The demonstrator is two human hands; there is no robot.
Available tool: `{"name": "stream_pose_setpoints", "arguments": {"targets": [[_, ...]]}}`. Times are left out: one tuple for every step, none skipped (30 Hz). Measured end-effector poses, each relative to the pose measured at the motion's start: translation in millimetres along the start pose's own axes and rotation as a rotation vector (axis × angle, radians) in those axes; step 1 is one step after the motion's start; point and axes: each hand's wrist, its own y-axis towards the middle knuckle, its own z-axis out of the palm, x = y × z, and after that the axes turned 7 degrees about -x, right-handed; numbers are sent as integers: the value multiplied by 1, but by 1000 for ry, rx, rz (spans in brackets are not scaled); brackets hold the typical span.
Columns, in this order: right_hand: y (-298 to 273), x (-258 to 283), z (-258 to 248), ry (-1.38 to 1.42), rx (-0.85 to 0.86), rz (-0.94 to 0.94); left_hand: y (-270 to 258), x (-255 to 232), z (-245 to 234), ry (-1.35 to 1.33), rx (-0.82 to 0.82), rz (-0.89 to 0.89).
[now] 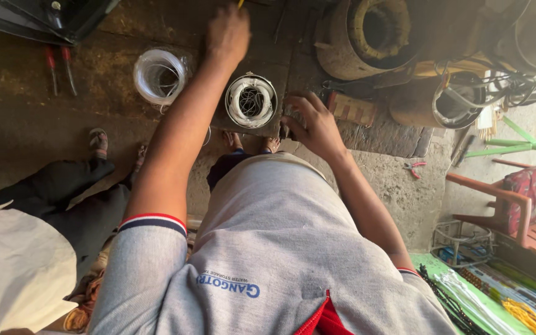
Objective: The person winds white wire around a cylindrical metal core, repeatedly adjusting the coil with both hands. They use a red-handled hammer to tap the coil into place and continue winding and compressing the wire throughout the clip.
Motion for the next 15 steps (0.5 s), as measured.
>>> {"name": "stream_pose_setpoints", "arguments": {"targets": [[2,0,-1,31,13,11,6,-7,-1,-92,12,86],[1,0,-4,51,46,39,12,-13,-1,-132,44,125],[-4,1,-7,70,76,69,19,-20,-1,-172,76,167],[-9,0,-9,90,107,99,26,-25,1,-212,109,209],[-16,-2,-13,96,118,120,35,-30,4,-207,124,194],[-25,-5,-19,103,129,142,44,-36,9,-201,139,179],[-33,-9,-24,111,142,162,51,-40,15,-195,154,161],[-42,-13,-28,97,136,176,56,-44,21,-149,180,147],[-51,-18,-32,84,133,189,60,-47,28,-102,207,129],[-58,-23,-36,72,129,202,63,-50,34,-56,234,111],[-65,-28,-40,80,127,235,66,-51,38,-56,245,112],[-71,-33,-44,88,125,269,67,-53,41,-56,255,112],[-75,-37,-46,97,118,303,67,-54,41,-52,265,117],[-79,-40,-49,114,93,305,67,-53,39,-56,282,84],[-82,-44,-52,130,70,305,68,-50,35,-62,295,50]]}}
